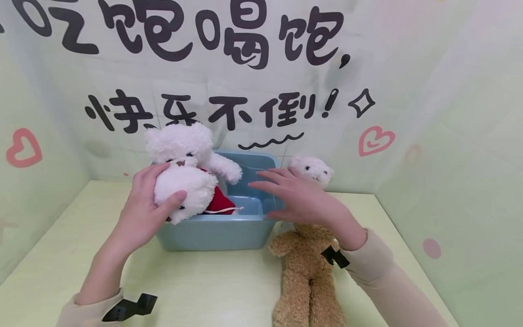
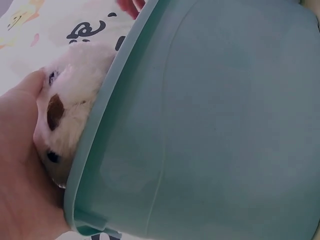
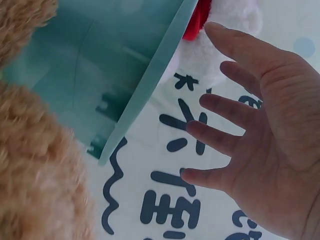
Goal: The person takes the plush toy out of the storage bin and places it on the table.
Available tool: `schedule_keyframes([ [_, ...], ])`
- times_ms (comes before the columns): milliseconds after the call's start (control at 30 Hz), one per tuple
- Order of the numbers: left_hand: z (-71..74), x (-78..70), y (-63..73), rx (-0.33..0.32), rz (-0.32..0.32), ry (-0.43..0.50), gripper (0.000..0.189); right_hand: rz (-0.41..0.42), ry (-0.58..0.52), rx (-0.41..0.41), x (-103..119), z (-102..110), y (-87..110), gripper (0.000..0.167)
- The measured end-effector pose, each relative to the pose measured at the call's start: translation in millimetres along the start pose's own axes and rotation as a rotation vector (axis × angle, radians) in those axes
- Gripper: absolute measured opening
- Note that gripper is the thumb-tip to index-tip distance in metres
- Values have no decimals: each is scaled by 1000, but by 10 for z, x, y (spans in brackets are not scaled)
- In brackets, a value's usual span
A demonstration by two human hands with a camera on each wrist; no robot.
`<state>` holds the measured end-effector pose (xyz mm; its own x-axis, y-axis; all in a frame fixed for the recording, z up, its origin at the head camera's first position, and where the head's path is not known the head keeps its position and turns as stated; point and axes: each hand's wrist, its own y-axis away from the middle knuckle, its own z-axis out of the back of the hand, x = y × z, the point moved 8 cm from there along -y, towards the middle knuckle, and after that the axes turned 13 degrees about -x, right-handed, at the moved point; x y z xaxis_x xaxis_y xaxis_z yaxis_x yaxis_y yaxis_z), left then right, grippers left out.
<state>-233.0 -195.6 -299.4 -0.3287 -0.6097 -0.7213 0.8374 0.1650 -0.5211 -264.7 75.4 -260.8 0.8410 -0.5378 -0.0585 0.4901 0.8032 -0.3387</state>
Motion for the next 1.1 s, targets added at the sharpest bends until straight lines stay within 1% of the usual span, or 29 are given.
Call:
schedule_keyframes([
  [133, 70, 15, 48, 27, -18, -28, 82, 30, -38, -26, 109, -18, -130, 80],
  [267, 173, 51, 106, 27, -54, -71, 91, 67, -67, -62, 203, -9, -223, 84],
  [333, 266, 108, 124, 22, -48, -103, 96, 90, -86, -89, 253, -12, -280, 84],
  [467, 476, 266, 151, 25, -12, -188, 101, 108, -140, -121, 347, -71, -431, 89],
  [600, 588, 345, 172, 28, -18, -235, 98, 101, -152, -129, 434, -141, -555, 94],
  [733, 623, 407, 214, 41, -12, -241, 92, 113, -130, -155, 548, -189, -644, 94],
  [933, 602, 528, 255, 70, 17, -220, 86, 131, -110, -234, 684, -212, -751, 97],
  [1000, 589, 561, 265, 85, 27, -216, 85, 130, -124, -246, 725, -241, -785, 95],
  [1100, 569, 600, 281, 108, 34, -217, 82, 98, -170, -248, 768, -311, -825, 93],
])
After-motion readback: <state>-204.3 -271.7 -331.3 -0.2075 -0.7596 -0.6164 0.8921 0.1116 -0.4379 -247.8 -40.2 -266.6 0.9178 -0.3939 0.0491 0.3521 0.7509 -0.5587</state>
